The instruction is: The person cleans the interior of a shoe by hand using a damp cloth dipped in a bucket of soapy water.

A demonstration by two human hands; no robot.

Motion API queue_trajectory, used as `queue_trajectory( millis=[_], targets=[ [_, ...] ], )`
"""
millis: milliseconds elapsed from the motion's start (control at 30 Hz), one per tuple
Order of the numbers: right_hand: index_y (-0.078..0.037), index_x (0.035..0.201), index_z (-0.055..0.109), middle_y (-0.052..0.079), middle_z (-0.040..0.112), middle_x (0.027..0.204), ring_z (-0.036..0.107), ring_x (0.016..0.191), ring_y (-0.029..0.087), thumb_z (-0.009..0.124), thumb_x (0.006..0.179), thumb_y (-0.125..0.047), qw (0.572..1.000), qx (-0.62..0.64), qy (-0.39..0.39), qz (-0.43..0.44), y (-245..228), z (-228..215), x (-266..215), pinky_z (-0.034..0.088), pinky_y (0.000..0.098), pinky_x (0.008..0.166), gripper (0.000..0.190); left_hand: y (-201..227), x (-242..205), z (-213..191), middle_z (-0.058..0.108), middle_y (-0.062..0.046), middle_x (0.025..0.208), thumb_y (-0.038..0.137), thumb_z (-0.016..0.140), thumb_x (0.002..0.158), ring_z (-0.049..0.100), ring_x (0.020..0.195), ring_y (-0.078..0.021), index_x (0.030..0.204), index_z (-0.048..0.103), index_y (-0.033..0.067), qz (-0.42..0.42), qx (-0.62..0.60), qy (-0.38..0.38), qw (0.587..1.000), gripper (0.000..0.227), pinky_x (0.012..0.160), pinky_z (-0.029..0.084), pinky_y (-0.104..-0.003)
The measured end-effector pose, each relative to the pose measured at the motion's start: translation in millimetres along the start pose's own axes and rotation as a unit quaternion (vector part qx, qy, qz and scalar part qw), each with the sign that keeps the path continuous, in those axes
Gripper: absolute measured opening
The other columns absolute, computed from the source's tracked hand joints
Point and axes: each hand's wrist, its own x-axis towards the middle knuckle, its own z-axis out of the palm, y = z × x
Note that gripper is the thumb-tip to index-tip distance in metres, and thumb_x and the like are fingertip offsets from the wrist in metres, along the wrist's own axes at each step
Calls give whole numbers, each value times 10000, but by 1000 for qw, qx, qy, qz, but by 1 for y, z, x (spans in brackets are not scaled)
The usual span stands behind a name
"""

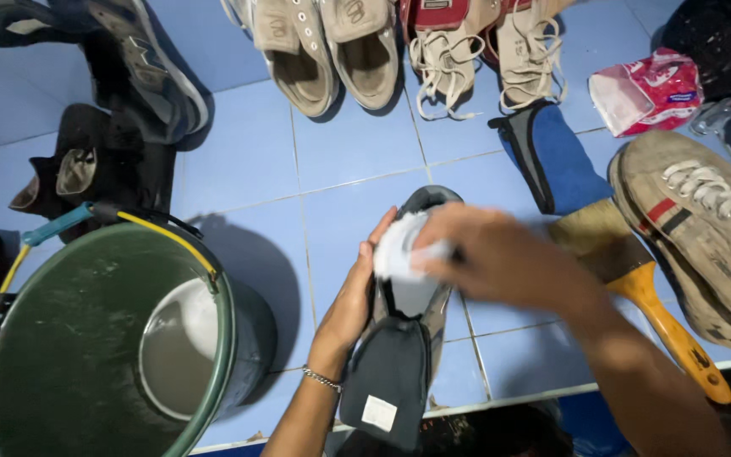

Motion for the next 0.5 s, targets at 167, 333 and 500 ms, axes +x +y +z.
queue_trajectory(
  millis=[167, 333, 500],
  targets=[
    [-110, 981, 712, 105, 726, 995, 701, 968, 308, 642, 914, -338, 998, 18, -66, -7, -1, 11, -15, 537, 425, 855, 248, -2, 1, 1, 329, -193, 1580, 598, 110, 1000, 230, 1469, -366, 1528, 362, 89, -4, 10, 22, 1000, 776, 1189, 180, -492],
    [-93, 1063, 634, 92, 633, 749, 652, 738, 254, 557, 951, -278, 970, 81, 214, 83, 2, -12, -14, 523, 367, 705, 229, -9, 2, 1, 287, -188, 1599, 632, 71, 974, 178, 1477, -411, 1546, 314, 80, 6, -34, 66, 997, 831, 1170, 183, -555],
    [-34, 989, 445, 75, 619, 825, 605, 785, 160, 364, 1048, -327, 915, 312, 234, 102, -3, -12, -17, 512, 297, 785, 309, -4, -1, -2, 261, -134, 1615, 616, 242, 942, 244, 1500, -242, 1526, 268, 90, -15, 8, 71, 997, 785, 1205, 210, -394]
  ],
)
